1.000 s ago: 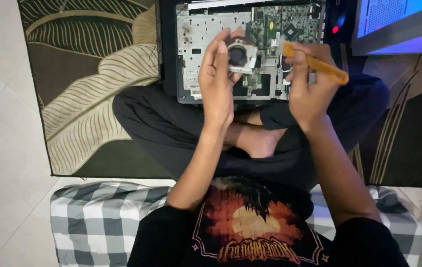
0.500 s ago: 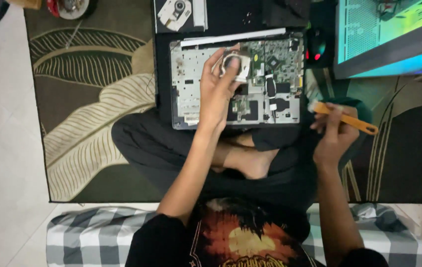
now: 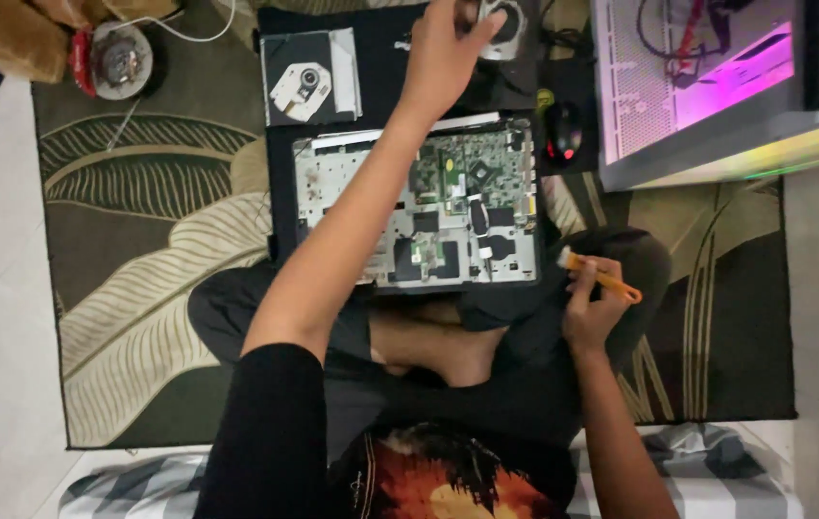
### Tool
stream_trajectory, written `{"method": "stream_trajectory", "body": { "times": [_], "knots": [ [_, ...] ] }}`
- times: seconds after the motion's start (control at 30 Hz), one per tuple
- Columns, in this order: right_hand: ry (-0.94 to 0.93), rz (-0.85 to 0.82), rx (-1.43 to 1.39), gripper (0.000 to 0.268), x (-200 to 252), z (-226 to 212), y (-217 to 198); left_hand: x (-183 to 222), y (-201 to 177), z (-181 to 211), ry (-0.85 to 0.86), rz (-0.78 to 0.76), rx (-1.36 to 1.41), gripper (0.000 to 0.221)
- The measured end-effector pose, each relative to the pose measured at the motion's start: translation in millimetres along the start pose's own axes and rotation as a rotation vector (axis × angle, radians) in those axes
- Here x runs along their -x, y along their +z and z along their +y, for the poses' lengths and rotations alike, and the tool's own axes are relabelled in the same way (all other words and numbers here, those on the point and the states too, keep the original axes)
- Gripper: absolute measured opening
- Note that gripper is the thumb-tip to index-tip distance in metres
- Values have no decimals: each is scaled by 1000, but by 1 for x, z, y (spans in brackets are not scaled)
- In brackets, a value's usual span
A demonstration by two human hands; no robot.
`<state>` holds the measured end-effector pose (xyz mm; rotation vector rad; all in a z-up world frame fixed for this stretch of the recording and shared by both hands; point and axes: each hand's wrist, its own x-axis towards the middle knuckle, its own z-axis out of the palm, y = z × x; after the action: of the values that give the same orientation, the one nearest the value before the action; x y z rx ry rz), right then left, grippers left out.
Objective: Disassembling a laptop to remove internal components including the cooling fan and RAM modules using a screwdriver and prying tool.
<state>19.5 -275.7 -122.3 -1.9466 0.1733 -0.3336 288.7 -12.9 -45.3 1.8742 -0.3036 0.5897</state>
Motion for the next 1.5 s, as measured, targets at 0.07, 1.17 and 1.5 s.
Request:
{"method": "stream_trajectory", "body": {
  "times": [0.07, 1.17, 1.5],
  "knots": [
    [-47, 12, 44, 16, -3, -12, 1, -11, 12, -13, -83, -3, -95, 27],
    [-152, -25, 94, 12, -8, -23, 9, -2, 46, -43, 24, -39, -550, 33],
    [-169, -40, 17, 20, -9, -29, 8, 68, -60, 108, -48, -157, -92, 11]
  ]
}}
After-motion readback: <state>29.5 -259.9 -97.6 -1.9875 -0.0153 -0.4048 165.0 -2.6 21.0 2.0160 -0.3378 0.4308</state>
